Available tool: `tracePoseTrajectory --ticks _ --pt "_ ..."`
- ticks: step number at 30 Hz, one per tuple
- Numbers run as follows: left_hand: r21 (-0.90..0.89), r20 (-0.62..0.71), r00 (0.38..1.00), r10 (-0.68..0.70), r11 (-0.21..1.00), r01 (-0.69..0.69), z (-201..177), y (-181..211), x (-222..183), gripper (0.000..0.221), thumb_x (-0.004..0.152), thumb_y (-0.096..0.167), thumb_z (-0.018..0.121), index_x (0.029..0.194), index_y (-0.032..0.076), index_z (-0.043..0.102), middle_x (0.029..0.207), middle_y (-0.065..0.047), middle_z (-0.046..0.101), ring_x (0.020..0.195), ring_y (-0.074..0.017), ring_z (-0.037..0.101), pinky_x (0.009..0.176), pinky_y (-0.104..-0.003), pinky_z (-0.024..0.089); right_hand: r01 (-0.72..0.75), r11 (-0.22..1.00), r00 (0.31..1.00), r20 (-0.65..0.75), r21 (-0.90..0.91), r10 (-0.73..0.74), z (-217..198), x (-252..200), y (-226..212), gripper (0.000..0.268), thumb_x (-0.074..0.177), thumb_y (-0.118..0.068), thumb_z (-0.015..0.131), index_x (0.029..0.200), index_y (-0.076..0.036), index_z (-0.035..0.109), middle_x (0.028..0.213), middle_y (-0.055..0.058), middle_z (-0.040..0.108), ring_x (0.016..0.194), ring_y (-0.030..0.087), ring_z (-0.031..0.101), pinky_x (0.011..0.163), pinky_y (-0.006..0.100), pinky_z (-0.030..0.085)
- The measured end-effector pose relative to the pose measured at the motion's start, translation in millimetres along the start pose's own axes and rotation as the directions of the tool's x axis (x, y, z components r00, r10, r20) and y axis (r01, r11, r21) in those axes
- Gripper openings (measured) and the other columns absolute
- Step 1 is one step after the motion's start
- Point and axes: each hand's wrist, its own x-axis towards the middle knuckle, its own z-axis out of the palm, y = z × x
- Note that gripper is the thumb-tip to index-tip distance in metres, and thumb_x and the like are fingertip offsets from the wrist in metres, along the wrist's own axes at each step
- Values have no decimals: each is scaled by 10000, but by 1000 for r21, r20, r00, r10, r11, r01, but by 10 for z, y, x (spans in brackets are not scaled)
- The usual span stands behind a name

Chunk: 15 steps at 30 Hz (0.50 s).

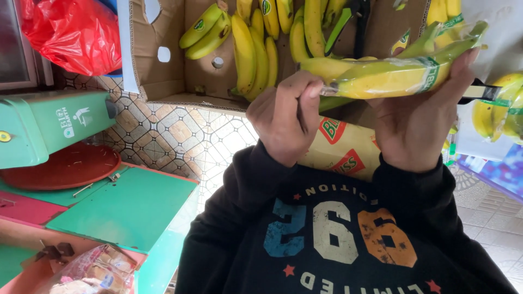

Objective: Wrapping individual bunches of bananas in plastic film and securing them with tape for retail packaging.

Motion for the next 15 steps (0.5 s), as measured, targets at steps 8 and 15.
tracePoseTrajectory --ticks 8,15 --pt "423 -255 865 433 854 -303 86 -131 137 321 1124 337 427 865 162 502 528 95 478 427 -74 350 551 -271 329 43 991 989 135 128 -61 -128 -36 143 641 829 -540 620 1317 -127 580 1143 69 704 1075 200 713 951 361 623" --pt "401 -145 802 579 776 -487 -190 -138 334 304 976 417 703 834 162 618 518 112 520 444 -62 417 536 -256 333 -78 984 977 208 161 44 -128 -25 123 547 881 -505 596 1277 -129 574 1090 87 701 1028 213 711 882 363 612"
